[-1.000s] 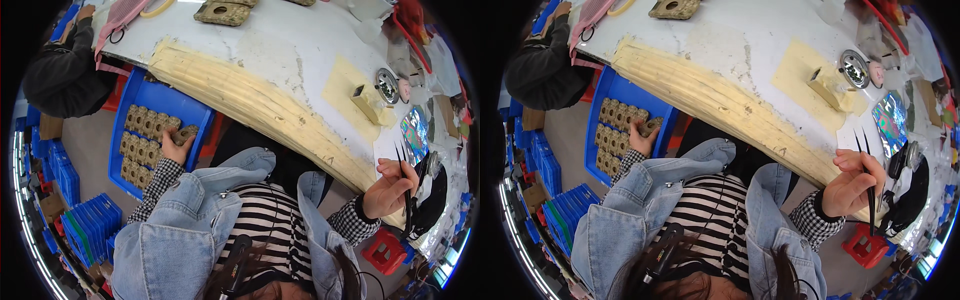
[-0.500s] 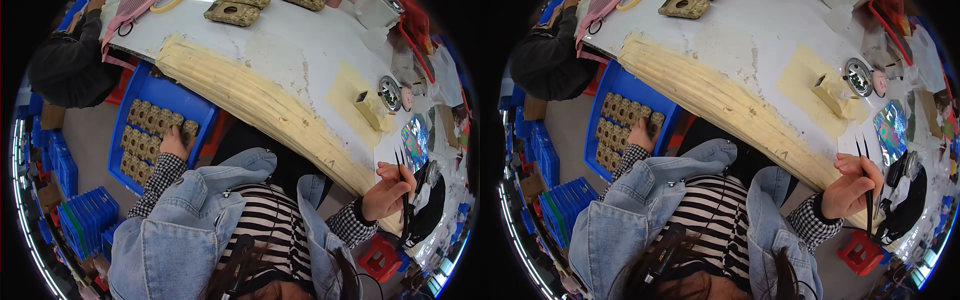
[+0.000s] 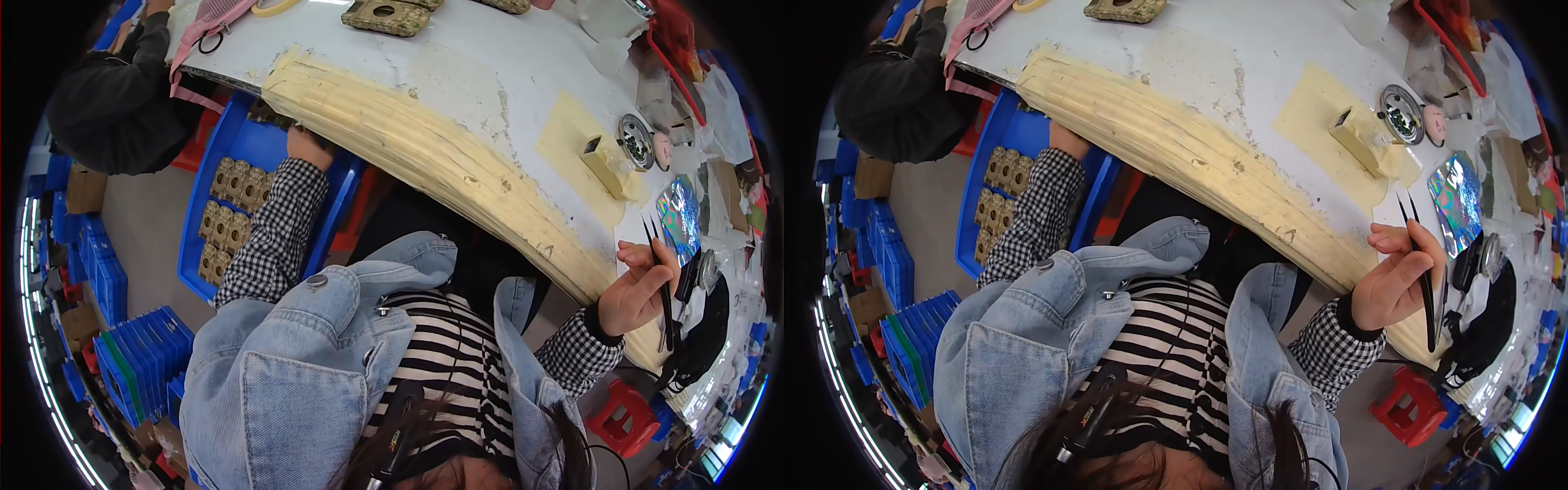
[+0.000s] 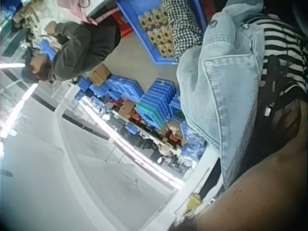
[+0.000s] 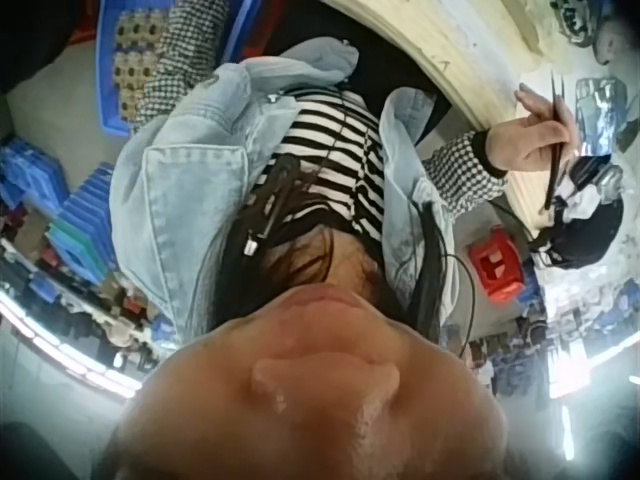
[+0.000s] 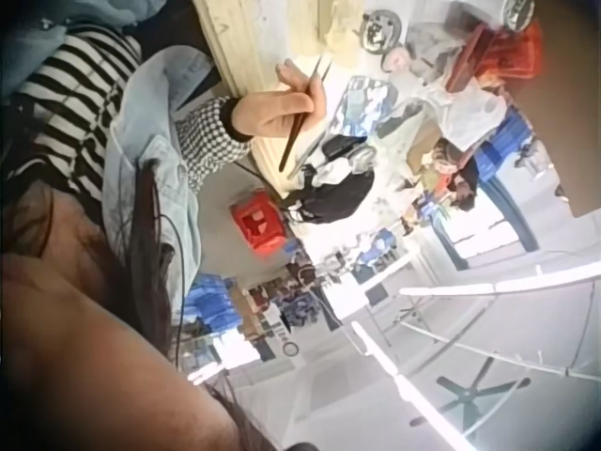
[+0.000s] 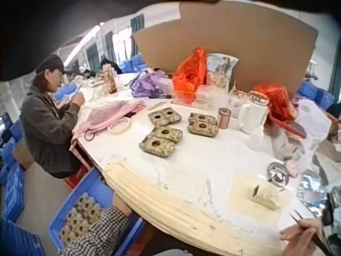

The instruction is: Applying camouflage paint or small details to a toy tank hull using a fine-point tool.

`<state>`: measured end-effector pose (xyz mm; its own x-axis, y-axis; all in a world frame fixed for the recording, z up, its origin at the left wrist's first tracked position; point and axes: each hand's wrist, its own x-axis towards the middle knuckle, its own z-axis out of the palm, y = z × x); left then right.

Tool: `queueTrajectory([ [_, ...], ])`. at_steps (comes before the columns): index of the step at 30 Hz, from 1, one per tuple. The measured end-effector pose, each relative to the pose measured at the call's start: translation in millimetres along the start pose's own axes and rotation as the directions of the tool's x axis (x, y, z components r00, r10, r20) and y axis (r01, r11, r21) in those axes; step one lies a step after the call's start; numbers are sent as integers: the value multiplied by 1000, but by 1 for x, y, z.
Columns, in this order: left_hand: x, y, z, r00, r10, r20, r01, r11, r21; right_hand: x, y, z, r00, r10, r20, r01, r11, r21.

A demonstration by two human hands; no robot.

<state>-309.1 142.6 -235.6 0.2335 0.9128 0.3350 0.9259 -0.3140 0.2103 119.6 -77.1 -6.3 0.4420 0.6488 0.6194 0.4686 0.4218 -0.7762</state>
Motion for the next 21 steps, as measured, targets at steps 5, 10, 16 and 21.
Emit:
queueTrajectory([
  [5,29,-17,42,985,98,141,-122,977,176,-2,3,1,1000,2,15,-3,999,39],
  [10,41,-5,40,977,14,215,-62,974,219,-2,1,-1,1000,14,14,-14,999,31],
  [16,34,-10,23,963,-103,249,41,969,242,-3,-2,0,999,10,33,-11,999,33],
  [21,41,-7,8,936,-195,293,119,959,258,-2,-2,0,999,35,27,-36,999,33],
])
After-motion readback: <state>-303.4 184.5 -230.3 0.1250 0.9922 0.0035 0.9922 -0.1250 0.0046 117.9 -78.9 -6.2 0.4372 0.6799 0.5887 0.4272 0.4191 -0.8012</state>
